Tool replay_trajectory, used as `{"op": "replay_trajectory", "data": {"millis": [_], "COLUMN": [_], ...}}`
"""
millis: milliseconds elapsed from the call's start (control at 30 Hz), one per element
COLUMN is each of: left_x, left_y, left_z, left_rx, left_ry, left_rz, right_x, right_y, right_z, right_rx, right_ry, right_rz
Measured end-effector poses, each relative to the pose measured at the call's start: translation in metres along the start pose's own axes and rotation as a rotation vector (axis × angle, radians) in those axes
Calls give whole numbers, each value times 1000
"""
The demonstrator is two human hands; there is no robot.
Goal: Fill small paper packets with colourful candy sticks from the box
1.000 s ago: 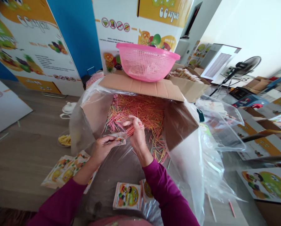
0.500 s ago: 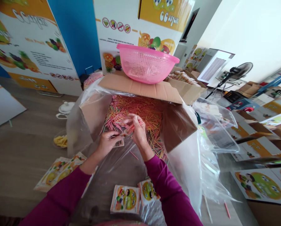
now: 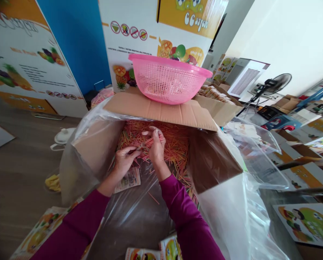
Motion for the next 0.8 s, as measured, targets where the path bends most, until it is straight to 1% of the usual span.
{"op": "replay_trajectory", "data": {"millis": [100,233,267,333,433,500,567,633,700,733,800], "left_x": [4,11,12,13,13,13,10,4,-2,-4,-4], "left_y": [-8,-23,-27,-33,-38,-38,-35,-30,-23,-17,-2], "left_z": [4,11,13,18,22,21,18,10,-1,-7,-18], "left_rx": [-2,-33,-52,-95,-123,-104,-68,-24,17,32,41], "left_ry": [-14,1,11,44,116,162,185,176,144,130,115], "left_rz": [-8,2,4,-8,-19,-8,-2,-1,10,31,114], "right_x": [3,19,23,27,26,21,18,17,18,16,11], "right_y": [-5,-12,-15,-23,-36,-38,-31,-16,3,12,29], "right_z": [-20,-42,-44,-42,-37,-34,-34,-36,-35,-32,-19], "right_rx": [27,103,112,119,124,121,124,136,137,126,81], "right_ry": [58,160,180,214,262,254,204,176,209,233,280], "right_rz": [42,221,261,297,275,244,237,285,346,356,338]}}
Point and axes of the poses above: each hand's wrist, its own y-axis away from the middle knuckle, its own x-axis out of the palm, z = x × y, the point moved 10 cm from there along -y, towards the middle knuckle, and after that the axes turned 1 degree about y, right-handed, at the moved point
